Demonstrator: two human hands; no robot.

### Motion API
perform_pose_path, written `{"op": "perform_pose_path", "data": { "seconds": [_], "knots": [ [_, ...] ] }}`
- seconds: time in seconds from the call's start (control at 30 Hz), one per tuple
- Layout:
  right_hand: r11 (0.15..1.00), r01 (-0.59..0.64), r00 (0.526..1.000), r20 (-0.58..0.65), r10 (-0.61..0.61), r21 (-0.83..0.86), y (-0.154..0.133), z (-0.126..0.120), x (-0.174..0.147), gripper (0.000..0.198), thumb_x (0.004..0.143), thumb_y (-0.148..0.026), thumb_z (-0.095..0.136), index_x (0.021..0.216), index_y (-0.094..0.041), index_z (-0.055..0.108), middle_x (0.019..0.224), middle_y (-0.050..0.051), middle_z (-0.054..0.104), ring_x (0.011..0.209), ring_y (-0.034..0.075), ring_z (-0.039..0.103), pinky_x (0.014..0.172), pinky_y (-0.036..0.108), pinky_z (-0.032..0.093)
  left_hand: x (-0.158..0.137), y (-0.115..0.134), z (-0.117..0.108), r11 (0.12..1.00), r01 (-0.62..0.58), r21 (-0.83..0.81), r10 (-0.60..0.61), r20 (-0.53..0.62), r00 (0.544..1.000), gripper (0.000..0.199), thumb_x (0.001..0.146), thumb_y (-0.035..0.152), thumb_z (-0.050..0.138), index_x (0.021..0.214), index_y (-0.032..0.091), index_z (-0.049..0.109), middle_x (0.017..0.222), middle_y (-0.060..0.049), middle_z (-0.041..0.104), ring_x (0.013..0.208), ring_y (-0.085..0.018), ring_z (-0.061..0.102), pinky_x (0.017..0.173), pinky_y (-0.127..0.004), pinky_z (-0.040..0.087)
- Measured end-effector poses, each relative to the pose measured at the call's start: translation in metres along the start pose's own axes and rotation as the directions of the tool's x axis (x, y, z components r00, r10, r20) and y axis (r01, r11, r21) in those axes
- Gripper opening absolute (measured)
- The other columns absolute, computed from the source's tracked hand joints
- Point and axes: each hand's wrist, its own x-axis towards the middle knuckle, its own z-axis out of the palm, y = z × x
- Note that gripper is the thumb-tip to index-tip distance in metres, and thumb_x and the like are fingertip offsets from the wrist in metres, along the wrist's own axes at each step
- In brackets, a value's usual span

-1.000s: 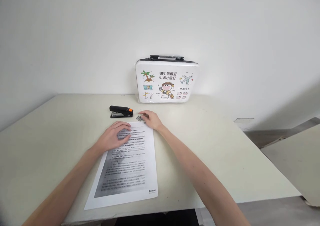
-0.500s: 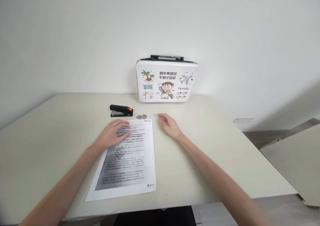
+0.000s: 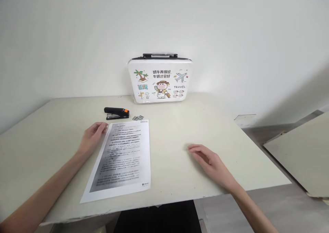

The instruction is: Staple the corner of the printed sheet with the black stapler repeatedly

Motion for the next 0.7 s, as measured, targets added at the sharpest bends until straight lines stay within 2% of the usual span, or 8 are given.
{"op": "perform_pose_path", "data": {
  "seconds": [0.13,0.23,0.3,0.33,0.5,0.7],
  "knots": [
    [0.998,0.031,0.998,-0.049,-0.033,-0.051,-0.006,0.011,-0.013,0.024,0.104,-0.053,0.055,0.112,-0.041,0.074,0.145,0.005,0.067,0.133,0.03,0.066,0.1,0.047,0.063,-0.015,-0.004,-0.011,1.0,-0.013,-0.022,0.013,-0.021,1.0,0.033,0.096,0.053,0.058,0.083,0.024,0.067,0.075,0.001,0.059,0.08,-0.019,0.061,0.08,-0.029,0.051],
    [0.993,0.015,0.997,-0.071,-0.024,-0.113,-0.011,0.019,-0.018,0.025,0.103,-0.054,0.054,0.112,-0.041,0.074,0.148,0.005,0.065,0.132,0.034,0.066,0.071,0.044,0.067,-0.023,-0.004,-0.011,1.0,0.005,0.014,-0.005,0.017,1.0,0.031,0.095,0.053,0.06,0.086,0.024,0.07,0.073,0.001,0.058,0.075,-0.019,0.059,0.072,-0.028,0.05],
    [0.99,-0.006,0.996,-0.094,-0.007,-0.143,-0.014,0.024,-0.022,0.025,0.103,-0.053,0.054,0.112,-0.04,0.074,0.151,0.005,0.063,0.126,0.036,0.069,0.05,0.04,0.059,-0.026,-0.001,-0.008,0.999,0.016,0.041,-0.018,0.053,0.998,0.029,0.093,0.052,0.062,0.089,0.024,0.071,0.073,0.001,0.058,0.072,-0.018,0.057,0.068,-0.028,0.047],
    [0.988,-0.014,0.994,-0.109,-0.003,-0.152,-0.015,0.027,-0.023,0.025,0.102,-0.053,0.054,0.112,-0.04,0.073,0.151,0.005,0.062,0.122,0.037,0.071,0.044,0.039,0.055,-0.026,0.001,-0.007,0.999,0.023,0.048,-0.026,0.06,0.998,0.028,0.092,0.051,0.062,0.089,0.024,0.072,0.072,0.002,0.058,0.07,-0.018,0.056,0.067,-0.028,0.046],
    [0.988,0.004,0.987,-0.159,-0.029,-0.156,-0.017,0.03,-0.026,0.024,0.103,-0.05,0.054,0.112,-0.039,0.074,0.146,0.007,0.066,0.116,0.035,0.073,0.041,0.036,0.051,-0.028,0.009,-0.005,0.998,0.041,0.04,-0.041,0.009,0.999,0.029,0.091,0.05,0.061,0.088,0.023,0.071,0.067,0.002,0.052,0.07,-0.018,0.053,0.069,-0.028,0.045],
    [0.984,-0.03,0.988,-0.153,0.002,-0.178,-0.022,0.03,-0.028,0.03,0.106,-0.05,0.051,0.114,-0.031,0.073,0.148,0.008,0.065,0.106,0.03,0.075,0.045,0.033,0.051,-0.031,0.015,-0.005,0.996,0.046,0.083,-0.048,0.028,0.998,0.031,0.09,0.05,0.06,0.09,0.021,0.072,0.069,0.002,0.055,0.069,-0.017,0.053,0.069,-0.028,0.045]
  ]
}}
